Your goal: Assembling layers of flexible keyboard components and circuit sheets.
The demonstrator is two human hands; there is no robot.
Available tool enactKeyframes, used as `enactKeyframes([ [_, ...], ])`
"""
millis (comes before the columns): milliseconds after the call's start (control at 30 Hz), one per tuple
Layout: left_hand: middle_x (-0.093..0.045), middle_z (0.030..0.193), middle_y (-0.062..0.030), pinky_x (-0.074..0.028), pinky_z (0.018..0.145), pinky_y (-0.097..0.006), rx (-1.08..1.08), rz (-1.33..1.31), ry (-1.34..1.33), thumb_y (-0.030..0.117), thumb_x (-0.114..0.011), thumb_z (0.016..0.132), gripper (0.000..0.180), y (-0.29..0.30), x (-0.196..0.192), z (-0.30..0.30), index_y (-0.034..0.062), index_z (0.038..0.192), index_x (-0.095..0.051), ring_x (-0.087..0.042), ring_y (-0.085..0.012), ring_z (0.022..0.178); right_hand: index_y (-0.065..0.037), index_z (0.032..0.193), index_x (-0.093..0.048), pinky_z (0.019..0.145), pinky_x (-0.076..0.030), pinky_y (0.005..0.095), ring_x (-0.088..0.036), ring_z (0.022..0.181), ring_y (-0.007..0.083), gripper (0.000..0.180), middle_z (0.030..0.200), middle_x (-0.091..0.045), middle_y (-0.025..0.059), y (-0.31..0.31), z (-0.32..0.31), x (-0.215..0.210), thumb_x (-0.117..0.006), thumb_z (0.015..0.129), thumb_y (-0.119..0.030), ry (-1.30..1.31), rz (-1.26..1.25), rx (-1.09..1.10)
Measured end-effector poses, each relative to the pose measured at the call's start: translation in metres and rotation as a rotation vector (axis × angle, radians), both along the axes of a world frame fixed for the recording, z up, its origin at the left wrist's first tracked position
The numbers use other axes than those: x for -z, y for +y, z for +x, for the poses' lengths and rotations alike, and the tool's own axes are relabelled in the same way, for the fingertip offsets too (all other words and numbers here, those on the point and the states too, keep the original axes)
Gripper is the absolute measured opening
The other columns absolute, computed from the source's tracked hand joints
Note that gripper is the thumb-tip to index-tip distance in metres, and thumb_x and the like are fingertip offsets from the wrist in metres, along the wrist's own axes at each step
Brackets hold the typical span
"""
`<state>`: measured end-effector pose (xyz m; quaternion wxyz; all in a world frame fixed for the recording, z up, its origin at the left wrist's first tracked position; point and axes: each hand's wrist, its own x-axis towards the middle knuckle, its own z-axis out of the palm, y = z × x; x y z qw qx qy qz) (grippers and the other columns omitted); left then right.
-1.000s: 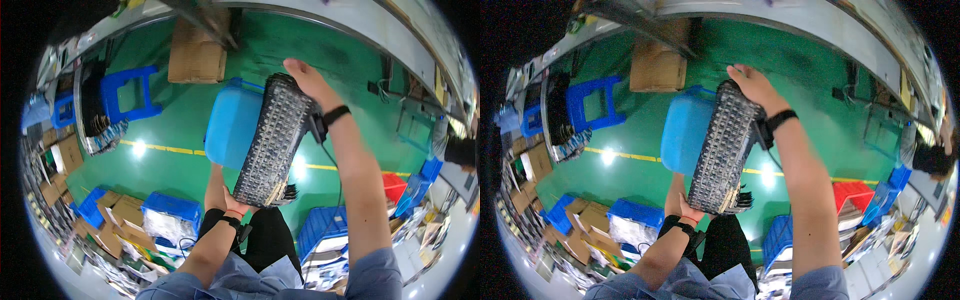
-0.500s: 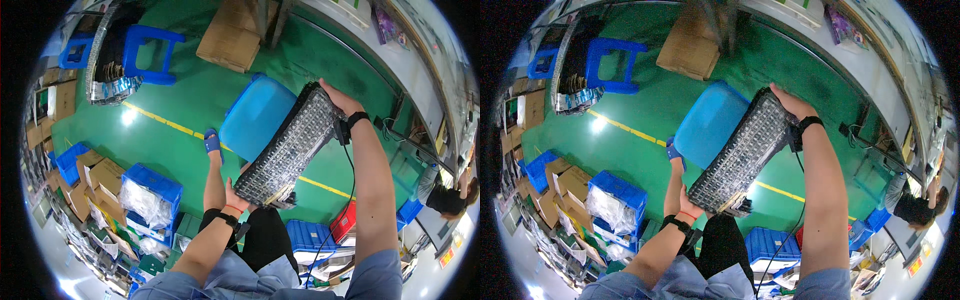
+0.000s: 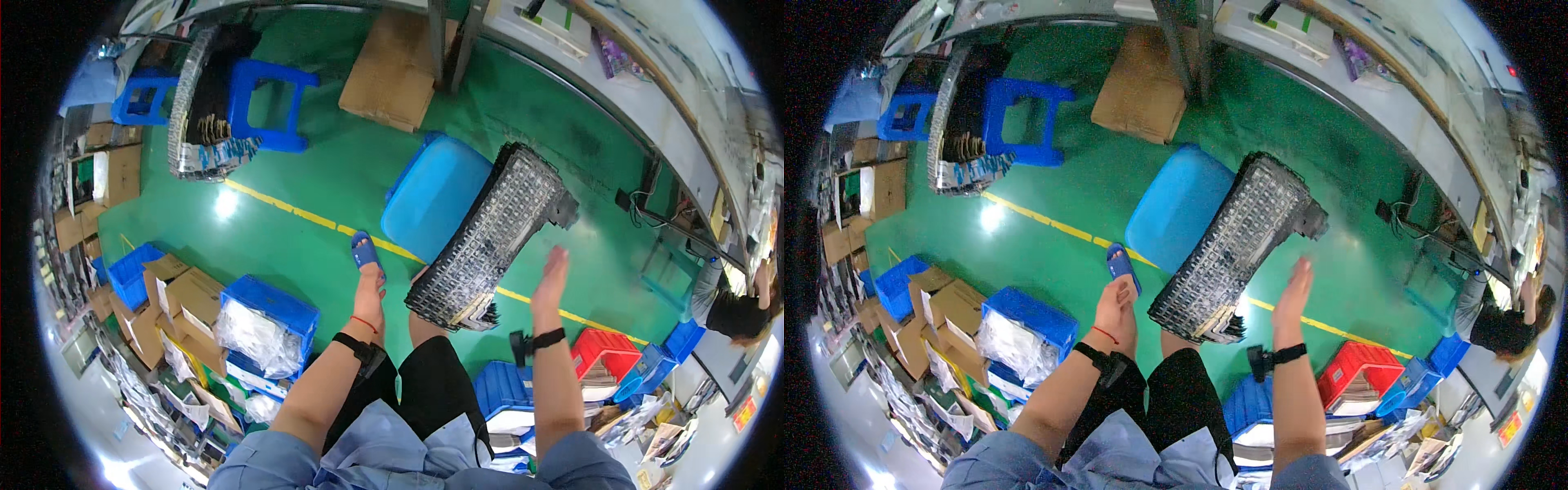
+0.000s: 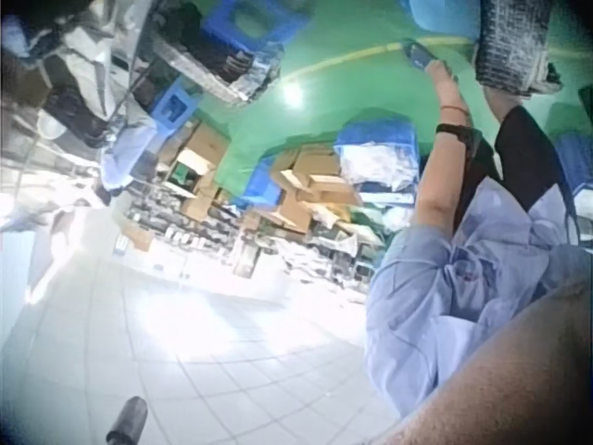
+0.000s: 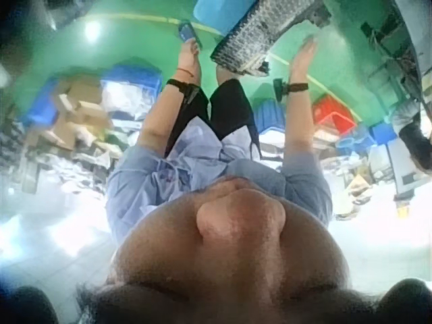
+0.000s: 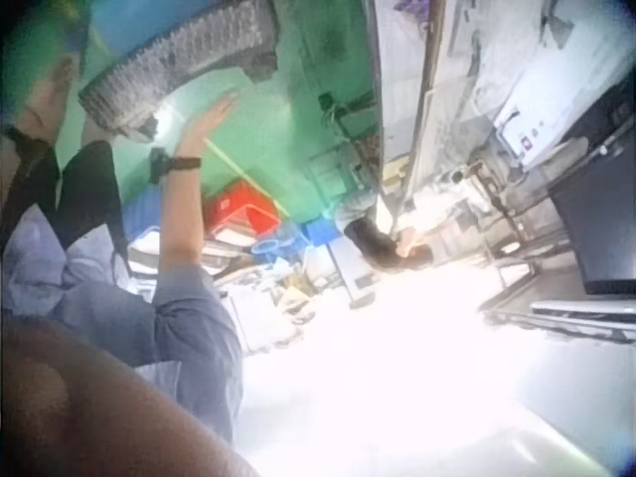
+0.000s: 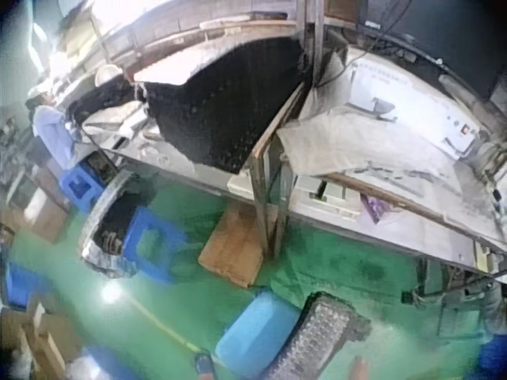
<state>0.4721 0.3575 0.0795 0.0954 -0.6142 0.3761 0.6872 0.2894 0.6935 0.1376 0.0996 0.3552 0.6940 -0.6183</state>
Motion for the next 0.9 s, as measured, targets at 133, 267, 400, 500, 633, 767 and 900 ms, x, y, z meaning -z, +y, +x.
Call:
enactKeyframes([
  [133,-0.06,0.118,-0.0161,-0.042,0.095,-0.037,0.9,-0.167,0.155,0.044,-0.051,0.094,0.063,0.039,-0.029,-0.054,-0.0052,0.133,-0.045,-0.054,-0.0293,0.115,0.0,0.149,-0.02,0.114,-0.017,0.0476,-0.023,0.142,0.0308,0.094,0.154,-0.025,0.0162,0.013,0.053,0.048,-0.031,0.089,-0.073,-0.37,-0.345,0.09],
  [267,-0.043,0.14,-0.0229,-0.037,0.105,-0.038,1.139,0.04,0.392,0.046,-0.068,0.083,0.089,0.025,-0.015,-0.058,-0.0072,0.142,-0.028,-0.046,-0.031,0.127,-0.012,0.153,-0.008,0.114,-0.013,0.0534,-0.014,0.144,0.0316,0.097,0.158,-0.015,0.0123,-0.075,0.044,0.03,-0.026,0.085,-0.079,-0.608,-0.353,0.016],
  [400,-0.047,0.136,-0.022,-0.038,0.105,-0.038,1.287,0.186,0.183,0.047,-0.077,0.074,0.1,0.024,-0.021,-0.081,-0.0069,0.142,-0.028,-0.048,-0.0299,0.125,-0.013,0.153,-0.003,0.114,-0.016,0.0514,-0.015,0.144,0.0299,0.1,0.158,-0.01,0.0122,-0.07,0.037,0.01,-0.027,0.084,-0.081,-0.585,-0.377,0.009],
  [500,-0.05,0.133,-0.0224,-0.039,0.103,-0.036,1.182,0.214,0.194,0.047,-0.079,0.072,0.101,0.041,-0.025,-0.082,-0.0074,0.141,-0.03,-0.05,-0.029,0.123,-0.013,0.153,-0.005,0.113,-0.019,0.0508,-0.021,0.142,0.0309,0.102,0.158,-0.014,0.0126,-0.047,0.054,0.042,-0.026,0.083,-0.082,-0.517,-0.594,-0.011],
  [633,-0.054,0.129,-0.0188,-0.044,0.097,-0.034,1.129,0.165,0.213,0.048,-0.077,0.075,0.099,0.035,-0.025,-0.073,-0.0067,0.142,-0.03,-0.054,-0.0254,0.115,-0.013,0.153,-0.004,0.112,-0.021,0.0526,-0.023,0.141,0.0331,0.102,0.157,-0.015,0.014,-0.052,0.058,0.045,-0.023,0.082,-0.083,-0.507,-0.82,-0.011],
  [767,-0.053,0.13,-0.0215,-0.042,0.1,-0.035,1.262,0.139,0.129,0.048,-0.076,0.075,0.098,0.026,-0.018,-0.081,-0.0078,0.142,-0.031,-0.053,-0.0276,0.119,-0.012,0.148,-0.029,0.106,-0.037,0.048,-0.044,0.129,0.0297,0.083,0.145,-0.04,0.0113,-0.063,0.053,0.044,-0.024,0.091,-0.073,-0.626,-0.607,0.102],
  [900,-0.049,0.134,-0.0206,-0.04,0.103,-0.035,1.374,0.145,0.222,0.047,-0.071,0.081,0.089,0.011,-0.018,-0.087,-0.0053,0.142,-0.032,-0.049,-0.0289,0.123,-0.007,0.151,-0.02,0.113,-0.024,0.0427,-0.03,0.139,0.0275,0.088,0.153,-0.027,0.0122,-0.054,0.037,0.037,-0.024,0.091,-0.072,-0.356,-0.49,0.092],
])
